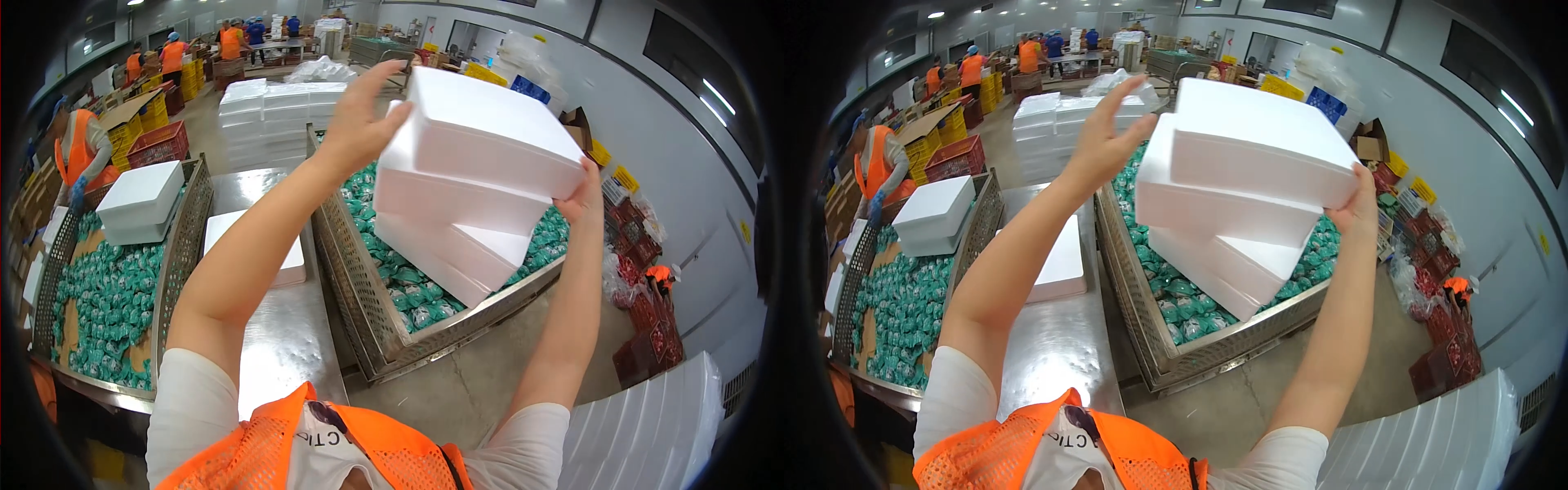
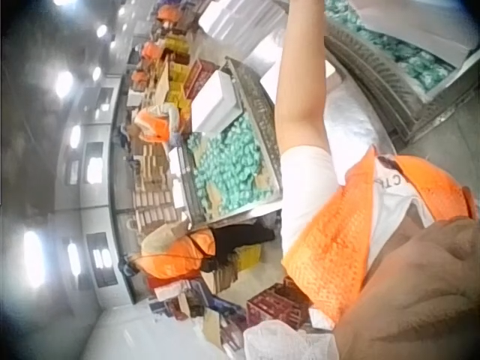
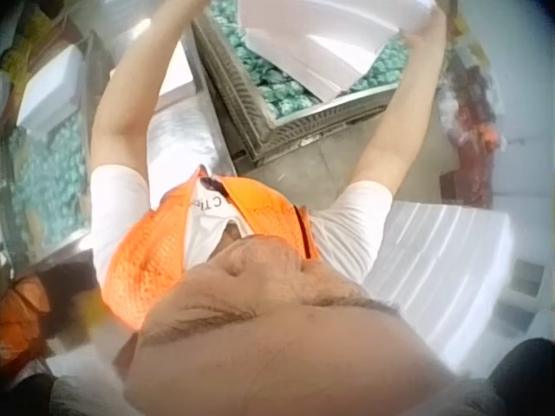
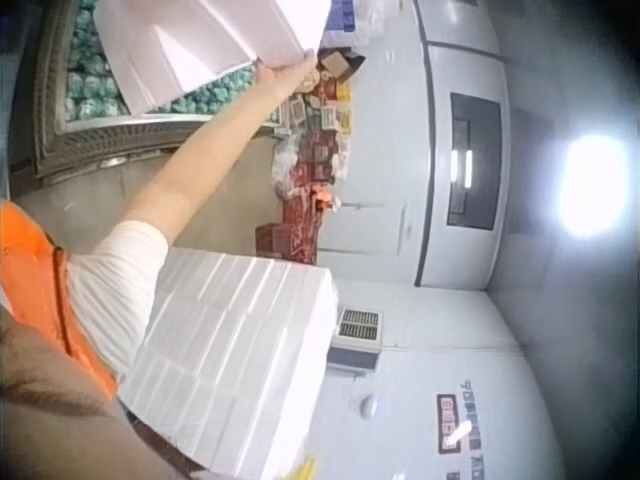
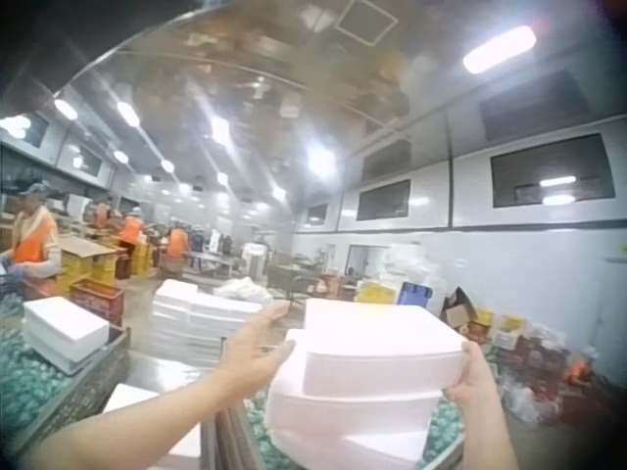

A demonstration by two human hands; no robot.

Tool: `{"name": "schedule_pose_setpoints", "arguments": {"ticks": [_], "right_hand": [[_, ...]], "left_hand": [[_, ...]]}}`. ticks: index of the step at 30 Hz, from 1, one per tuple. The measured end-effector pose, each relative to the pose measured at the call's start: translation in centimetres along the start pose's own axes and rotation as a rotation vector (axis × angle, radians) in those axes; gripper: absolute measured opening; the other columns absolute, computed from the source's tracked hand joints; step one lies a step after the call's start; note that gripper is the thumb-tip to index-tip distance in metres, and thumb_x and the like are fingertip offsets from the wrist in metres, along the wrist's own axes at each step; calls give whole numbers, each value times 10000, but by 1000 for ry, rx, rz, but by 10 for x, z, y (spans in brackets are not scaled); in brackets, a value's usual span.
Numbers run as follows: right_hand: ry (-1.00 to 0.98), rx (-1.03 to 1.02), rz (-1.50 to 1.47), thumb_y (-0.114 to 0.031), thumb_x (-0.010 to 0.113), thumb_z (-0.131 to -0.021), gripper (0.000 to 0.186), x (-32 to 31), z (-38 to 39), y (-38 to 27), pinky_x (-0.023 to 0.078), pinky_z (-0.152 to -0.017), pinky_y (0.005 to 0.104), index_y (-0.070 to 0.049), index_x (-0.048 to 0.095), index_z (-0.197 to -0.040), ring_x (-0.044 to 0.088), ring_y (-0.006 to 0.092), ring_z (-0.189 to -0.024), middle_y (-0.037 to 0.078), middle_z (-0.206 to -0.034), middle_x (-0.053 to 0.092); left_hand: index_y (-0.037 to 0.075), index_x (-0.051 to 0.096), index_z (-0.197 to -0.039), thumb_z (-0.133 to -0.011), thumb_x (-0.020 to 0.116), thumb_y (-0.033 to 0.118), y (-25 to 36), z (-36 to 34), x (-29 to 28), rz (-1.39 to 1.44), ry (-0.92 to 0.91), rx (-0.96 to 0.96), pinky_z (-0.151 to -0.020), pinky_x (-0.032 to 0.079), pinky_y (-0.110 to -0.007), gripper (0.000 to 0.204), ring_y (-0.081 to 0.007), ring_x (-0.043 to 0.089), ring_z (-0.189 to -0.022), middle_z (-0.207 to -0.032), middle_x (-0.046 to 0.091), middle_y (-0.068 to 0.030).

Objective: The recorder is picking up green wrapped food items from a large bin and placing them into white foam trays.

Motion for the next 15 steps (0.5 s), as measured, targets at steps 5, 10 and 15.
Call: {"name": "schedule_pose_setpoints", "arguments": {"ticks": [5, 10, 15], "right_hand": [[67, -168, -131, -344, 507, -762, 448, 8, 37, -27, 418, -820, 410, -80, 458, -1120, 488, 246, -1003, 93, -1100, 510], [-169, -247, -260, -318, 472, -792, 427, 66, 71, -28, 406, -863, 471, -21, 437, -1097, 466, 273, -1053, 140, -1106, 489], [63, -230, -150, -321, 410, -825, 401, 74, 67, 4, 395, -839, 484, -30, 433, -1101, 469, 286, -1029, 136, -1116, 476]], "left_hand": [[57, 401, -1221, -780, 584, 273, -61, 50, -63, 90, 100, -343, -949, 303, -354, 525, -255, 392, -1151, -1248, 416, -137], [59, 316, -1280, -817, 545, 313, -55, 78, -130, 252, 140, -649, -971, 245, -341, 576, -248, 356, -1180, -1325, 280, -194], [54, 299, -1288, -820, 533, 333, -39, 107, -163, 262, 76, -707, -971, 248, -353, 593, -249, 321, -1203, -1333, 271, -184]]}}
Point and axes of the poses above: each hand's wrist, its own z-axis away from the middle knuckle, its own x-axis out of the palm, y = z × x, the point moved 3 cm from there along -z, towards the middle knuckle
